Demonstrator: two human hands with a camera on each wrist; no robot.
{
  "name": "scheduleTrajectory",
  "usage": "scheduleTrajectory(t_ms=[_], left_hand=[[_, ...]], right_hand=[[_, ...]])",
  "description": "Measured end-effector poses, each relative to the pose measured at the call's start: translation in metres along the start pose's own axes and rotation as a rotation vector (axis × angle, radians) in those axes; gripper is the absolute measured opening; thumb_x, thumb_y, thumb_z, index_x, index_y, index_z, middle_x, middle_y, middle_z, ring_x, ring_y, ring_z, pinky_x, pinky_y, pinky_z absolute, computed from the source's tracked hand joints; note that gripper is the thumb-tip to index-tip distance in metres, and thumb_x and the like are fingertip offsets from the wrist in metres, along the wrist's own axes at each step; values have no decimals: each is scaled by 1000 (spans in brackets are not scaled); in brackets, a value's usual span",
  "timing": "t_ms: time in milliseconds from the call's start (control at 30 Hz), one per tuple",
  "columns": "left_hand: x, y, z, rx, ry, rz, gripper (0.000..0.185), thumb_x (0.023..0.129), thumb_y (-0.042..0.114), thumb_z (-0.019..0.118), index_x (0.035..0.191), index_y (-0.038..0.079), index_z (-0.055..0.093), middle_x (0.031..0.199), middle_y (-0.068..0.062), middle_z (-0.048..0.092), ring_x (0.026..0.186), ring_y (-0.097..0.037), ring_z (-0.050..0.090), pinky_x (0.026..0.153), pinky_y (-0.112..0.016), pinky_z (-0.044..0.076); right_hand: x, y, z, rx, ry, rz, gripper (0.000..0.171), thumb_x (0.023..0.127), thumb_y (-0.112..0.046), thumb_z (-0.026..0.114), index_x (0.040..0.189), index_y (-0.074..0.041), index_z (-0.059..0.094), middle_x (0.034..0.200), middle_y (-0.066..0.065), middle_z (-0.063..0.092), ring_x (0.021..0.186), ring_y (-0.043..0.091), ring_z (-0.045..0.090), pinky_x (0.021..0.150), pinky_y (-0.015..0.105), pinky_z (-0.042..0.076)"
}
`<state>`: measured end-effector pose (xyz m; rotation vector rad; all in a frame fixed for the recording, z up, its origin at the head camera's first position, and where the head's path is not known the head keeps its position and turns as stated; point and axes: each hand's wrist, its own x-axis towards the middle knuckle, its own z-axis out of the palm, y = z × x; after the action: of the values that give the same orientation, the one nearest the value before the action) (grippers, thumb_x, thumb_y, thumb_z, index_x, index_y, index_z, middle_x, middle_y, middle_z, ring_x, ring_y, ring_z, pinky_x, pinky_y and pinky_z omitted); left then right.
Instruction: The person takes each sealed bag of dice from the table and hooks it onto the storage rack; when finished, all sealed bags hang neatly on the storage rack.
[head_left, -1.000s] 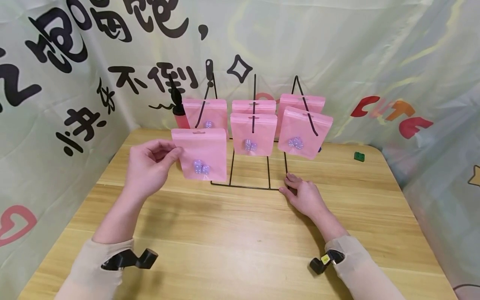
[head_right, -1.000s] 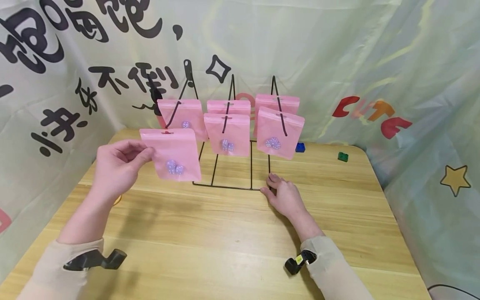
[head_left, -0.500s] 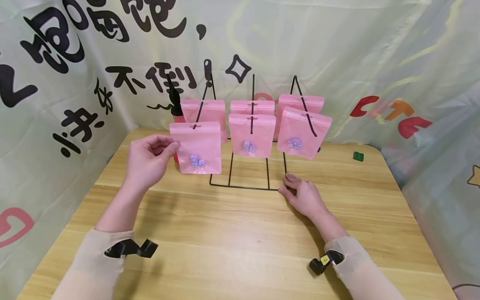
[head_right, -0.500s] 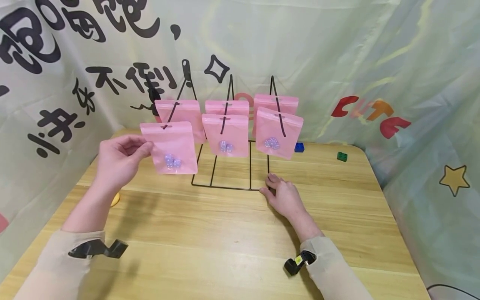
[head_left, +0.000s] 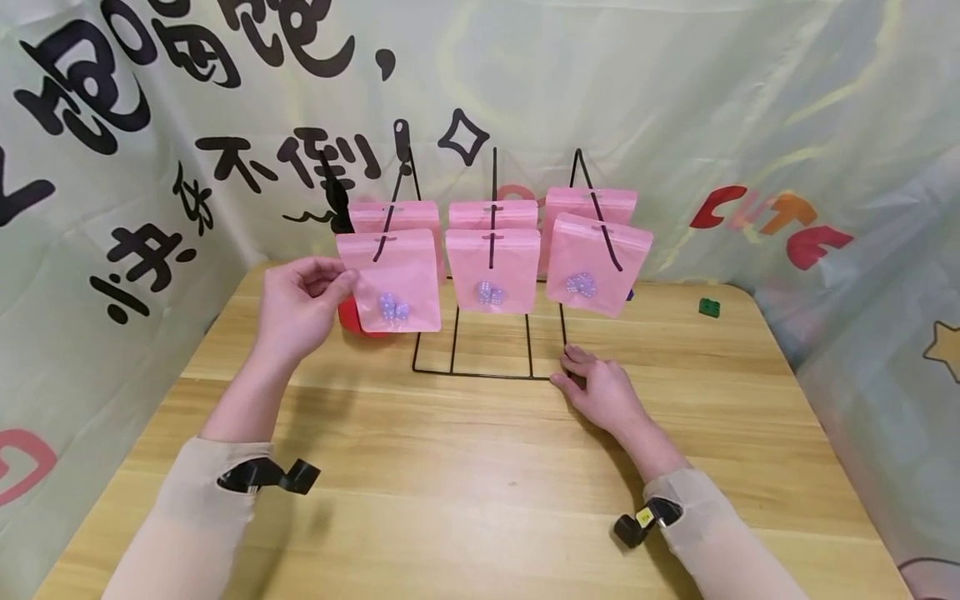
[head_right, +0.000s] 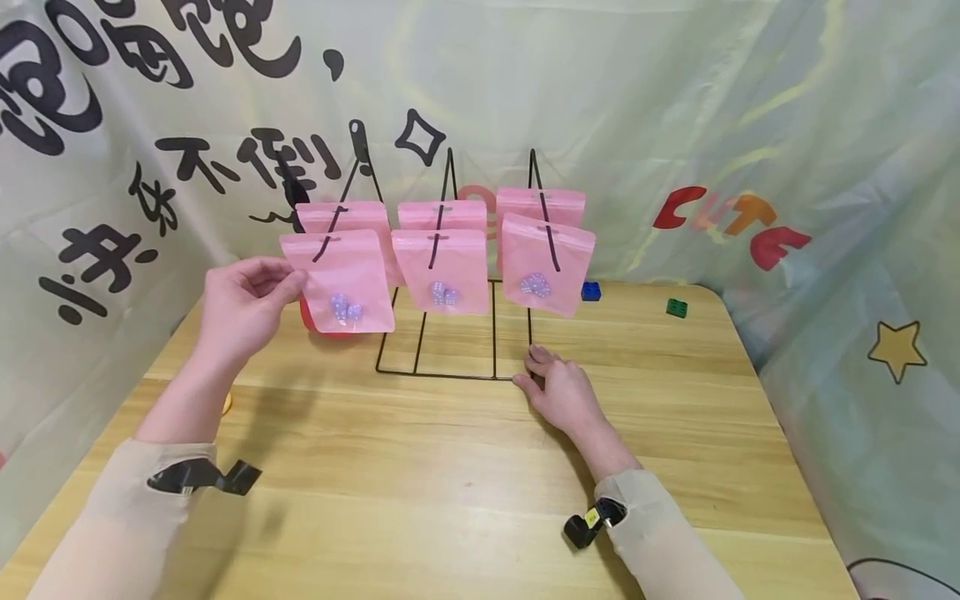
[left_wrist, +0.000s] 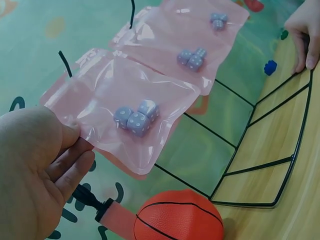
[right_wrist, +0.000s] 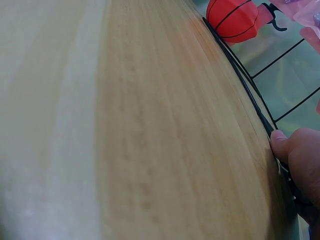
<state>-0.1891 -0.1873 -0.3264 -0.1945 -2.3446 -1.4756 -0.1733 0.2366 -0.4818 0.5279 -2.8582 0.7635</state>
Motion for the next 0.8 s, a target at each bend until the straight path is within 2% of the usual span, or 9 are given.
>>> scheduleTrajectory(t_ms=[233, 600, 800], left_hand=[[8, 0, 2, 8, 9, -20, 20, 100, 14, 77, 107, -5, 76, 97, -15, 74, 84, -15, 69, 78, -17, 57], [19, 1, 6, -19, 2, -51, 23, 99, 14, 77, 111, -5, 76, 101, -14, 75, 85, -13, 71, 78, -17, 59], [22, 0, 6, -29, 10, -38, 22, 99, 12, 77, 112, -6, 75, 102, -17, 75, 84, -13, 70, 77, -16, 59]], right_hand=[[1, -1, 1, -10, 9, -3, 48, 101, -29, 76, 133, 6, 69, 144, 24, 60, 132, 43, 58, 109, 59, 48], [-1, 0, 1, -12, 12, -7, 49, 101, -30, 76, 133, 6, 69, 143, 24, 61, 131, 44, 59, 107, 60, 49], [0, -2, 0, -7, 11, -7, 49, 101, -30, 76, 133, 6, 69, 144, 24, 61, 131, 44, 59, 107, 60, 49]])
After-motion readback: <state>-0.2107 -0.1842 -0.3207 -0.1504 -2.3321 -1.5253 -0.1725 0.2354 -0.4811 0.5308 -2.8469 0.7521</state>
